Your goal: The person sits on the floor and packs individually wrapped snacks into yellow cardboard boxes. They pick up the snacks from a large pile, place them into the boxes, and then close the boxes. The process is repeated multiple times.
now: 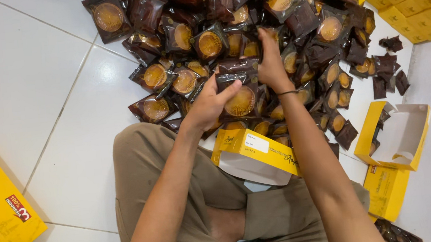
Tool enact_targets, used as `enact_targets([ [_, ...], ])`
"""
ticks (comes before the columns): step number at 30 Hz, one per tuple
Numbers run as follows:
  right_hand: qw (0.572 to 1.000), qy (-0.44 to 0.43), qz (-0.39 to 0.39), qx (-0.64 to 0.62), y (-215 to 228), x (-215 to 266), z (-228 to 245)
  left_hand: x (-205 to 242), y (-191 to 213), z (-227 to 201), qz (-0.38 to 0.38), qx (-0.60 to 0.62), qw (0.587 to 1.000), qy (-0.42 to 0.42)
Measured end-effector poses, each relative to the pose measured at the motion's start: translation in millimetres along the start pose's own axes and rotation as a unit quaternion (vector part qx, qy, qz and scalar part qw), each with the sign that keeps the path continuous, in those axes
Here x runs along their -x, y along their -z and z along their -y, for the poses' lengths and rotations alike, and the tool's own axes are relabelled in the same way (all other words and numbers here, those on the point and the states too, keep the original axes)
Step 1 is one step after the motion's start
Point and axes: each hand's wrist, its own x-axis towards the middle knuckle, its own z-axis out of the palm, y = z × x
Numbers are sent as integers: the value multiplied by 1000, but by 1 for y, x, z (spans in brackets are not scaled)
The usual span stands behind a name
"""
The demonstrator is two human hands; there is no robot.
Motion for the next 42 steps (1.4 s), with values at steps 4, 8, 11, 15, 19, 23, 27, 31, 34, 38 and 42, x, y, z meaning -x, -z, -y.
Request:
enact_targets([
  [4, 997, 50, -58, 24, -6, -6, -23, 7, -5, 10, 0, -7, 988, -155],
  [8, 975, 32, -176, -129, 33, 26, 15, 0, 10, 21, -49, -94, 983, -148],
  [11, 955, 70, -170, -233, 50, 49, 60, -7, 14, 24, -116, -109, 980, -122],
  [15, 963, 147, -45, -220, 25, 78, 110, 12, -28, -7, -71, 63, 981, -171],
  [19, 941, 110, -65, -314, 17, 92, 106, -8, 0, 17, -67, 26, 970, -234],
  [23, 924, 16, -63, -376, 30, 105, 112, -4, 2, 20, -68, -39, 971, -227],
  [27, 897, -70, -118, -420, 36, 119, 95, 4, 7, 28, -104, -73, 967, -223],
  [31, 854, -80, -183, -480, 17, 139, 37, 10, -3, 6, -133, -93, 966, -201],
  [34, 854, -46, -203, -477, 13, 144, 23, 13, -5, -1, -168, -125, 964, -162],
  [38, 895, 19, -148, -420, 15, 123, 112, 27, -23, -23, -173, -130, 969, -122],
  [42, 947, 48, -86, -306, -9, 113, 125, 2, 4, 17, -98, -179, 974, -97],
])
